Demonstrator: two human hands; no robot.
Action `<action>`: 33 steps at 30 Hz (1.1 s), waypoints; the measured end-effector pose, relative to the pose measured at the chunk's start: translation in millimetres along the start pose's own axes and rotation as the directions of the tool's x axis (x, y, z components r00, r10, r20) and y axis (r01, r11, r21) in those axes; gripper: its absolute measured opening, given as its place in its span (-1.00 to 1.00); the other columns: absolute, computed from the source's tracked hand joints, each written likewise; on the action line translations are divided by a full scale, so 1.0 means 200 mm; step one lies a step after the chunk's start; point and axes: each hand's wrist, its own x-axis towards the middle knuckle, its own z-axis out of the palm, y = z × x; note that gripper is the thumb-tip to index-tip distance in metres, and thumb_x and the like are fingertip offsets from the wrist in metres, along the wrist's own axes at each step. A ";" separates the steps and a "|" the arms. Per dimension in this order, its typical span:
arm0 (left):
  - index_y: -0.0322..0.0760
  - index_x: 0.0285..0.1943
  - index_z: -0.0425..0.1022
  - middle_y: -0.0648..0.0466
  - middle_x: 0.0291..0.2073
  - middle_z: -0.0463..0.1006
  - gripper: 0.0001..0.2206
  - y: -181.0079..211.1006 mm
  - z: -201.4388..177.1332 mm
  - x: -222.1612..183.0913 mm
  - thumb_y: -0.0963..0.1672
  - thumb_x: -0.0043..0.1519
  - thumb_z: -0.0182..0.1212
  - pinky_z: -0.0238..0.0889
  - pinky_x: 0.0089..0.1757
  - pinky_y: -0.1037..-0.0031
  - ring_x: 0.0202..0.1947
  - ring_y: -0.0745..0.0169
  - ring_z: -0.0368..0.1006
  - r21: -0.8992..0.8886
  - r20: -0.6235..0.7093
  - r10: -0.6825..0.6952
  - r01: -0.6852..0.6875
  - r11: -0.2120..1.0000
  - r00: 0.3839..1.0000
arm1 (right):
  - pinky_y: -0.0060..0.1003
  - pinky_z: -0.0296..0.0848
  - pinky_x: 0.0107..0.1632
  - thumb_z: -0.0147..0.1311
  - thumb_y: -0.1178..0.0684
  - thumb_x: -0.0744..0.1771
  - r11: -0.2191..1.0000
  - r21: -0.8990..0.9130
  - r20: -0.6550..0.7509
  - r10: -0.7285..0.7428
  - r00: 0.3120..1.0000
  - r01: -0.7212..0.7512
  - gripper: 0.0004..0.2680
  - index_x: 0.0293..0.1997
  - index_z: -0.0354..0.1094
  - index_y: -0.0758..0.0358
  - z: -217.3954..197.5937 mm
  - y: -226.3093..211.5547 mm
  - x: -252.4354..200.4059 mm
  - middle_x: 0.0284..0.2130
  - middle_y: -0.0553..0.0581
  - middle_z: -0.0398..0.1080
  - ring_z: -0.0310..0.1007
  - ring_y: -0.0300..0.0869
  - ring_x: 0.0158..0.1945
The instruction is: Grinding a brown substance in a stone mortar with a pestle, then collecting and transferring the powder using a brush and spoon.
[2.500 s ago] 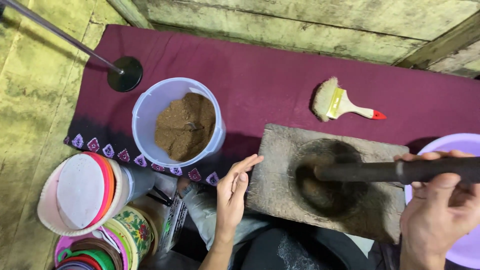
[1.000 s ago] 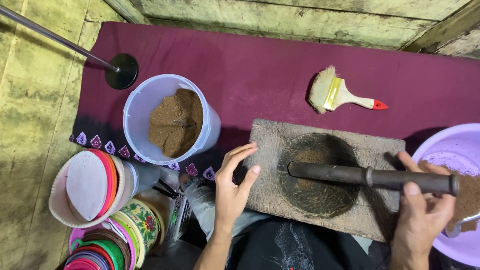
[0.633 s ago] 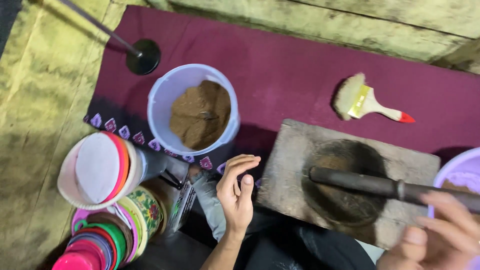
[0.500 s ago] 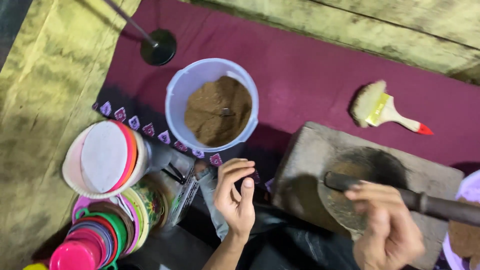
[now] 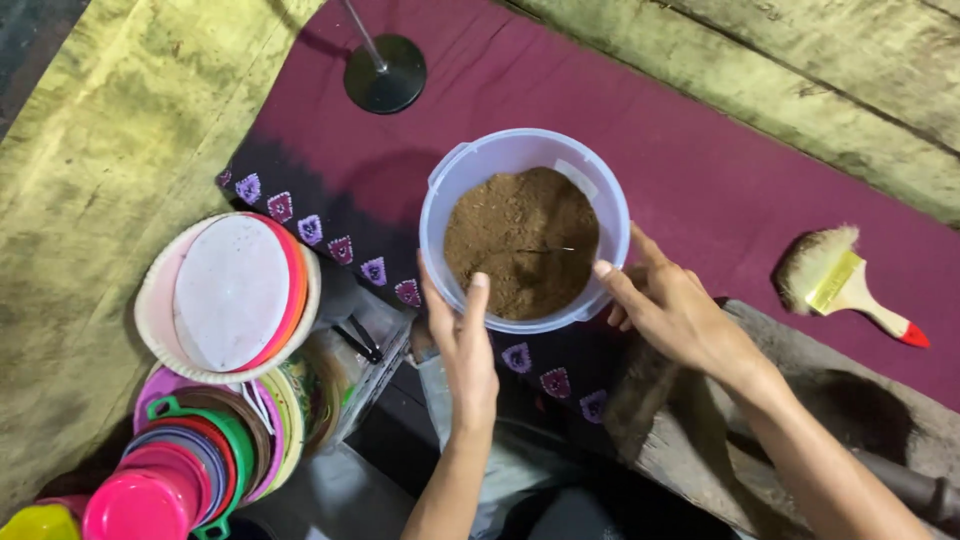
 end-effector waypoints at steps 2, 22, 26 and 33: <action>-0.28 0.65 -0.11 -0.36 0.58 -0.28 -0.22 0.14 0.08 -0.03 -0.08 0.28 0.25 -0.46 0.39 -0.07 0.56 -0.39 -0.45 0.052 -0.032 -0.176 0.177 0.983 0.984 | 0.10 0.57 -0.11 -0.23 -0.13 0.42 0.984 0.127 0.071 -0.132 0.989 0.123 -0.52 0.40 0.03 0.56 0.04 0.04 0.08 -0.45 0.48 0.61 0.70 0.15 -0.35; -0.10 0.60 0.03 0.10 0.55 0.14 -0.24 0.01 0.05 -0.07 -0.17 0.08 0.02 -0.11 0.38 0.35 0.53 0.17 0.05 -0.103 -0.156 -0.209 0.195 0.975 0.965 | -0.28 0.62 -0.28 -0.16 -0.15 0.38 0.946 0.292 0.070 -0.165 0.984 0.138 -0.63 0.34 0.08 0.12 0.00 0.12 -0.04 -0.42 0.14 0.66 0.60 -0.19 -0.44; -0.05 0.54 0.17 0.12 0.56 0.17 -0.27 0.08 0.05 -0.20 -0.20 0.04 -0.01 -0.16 0.40 0.36 0.57 0.18 0.01 -0.130 -0.151 -0.200 0.181 0.975 0.968 | -0.14 0.54 0.04 -0.07 -0.31 0.32 0.991 0.051 0.052 -0.128 0.990 0.126 -0.63 0.15 0.31 0.04 -0.08 0.12 -0.13 -0.10 0.02 0.69 0.70 -0.17 -0.12; -0.26 0.50 0.21 0.03 0.51 0.25 -0.33 -0.03 0.01 -0.32 -0.26 0.07 -0.06 -0.06 0.39 0.36 0.54 0.16 0.09 -0.178 -0.158 -0.115 0.086 0.980 0.981 | 0.28 0.08 0.35 -0.06 -0.37 0.34 0.933 -0.259 -0.006 -0.260 0.965 0.250 -0.40 0.43 0.03 0.27 0.01 0.41 -0.11 0.32 0.39 0.19 -0.04 0.34 0.48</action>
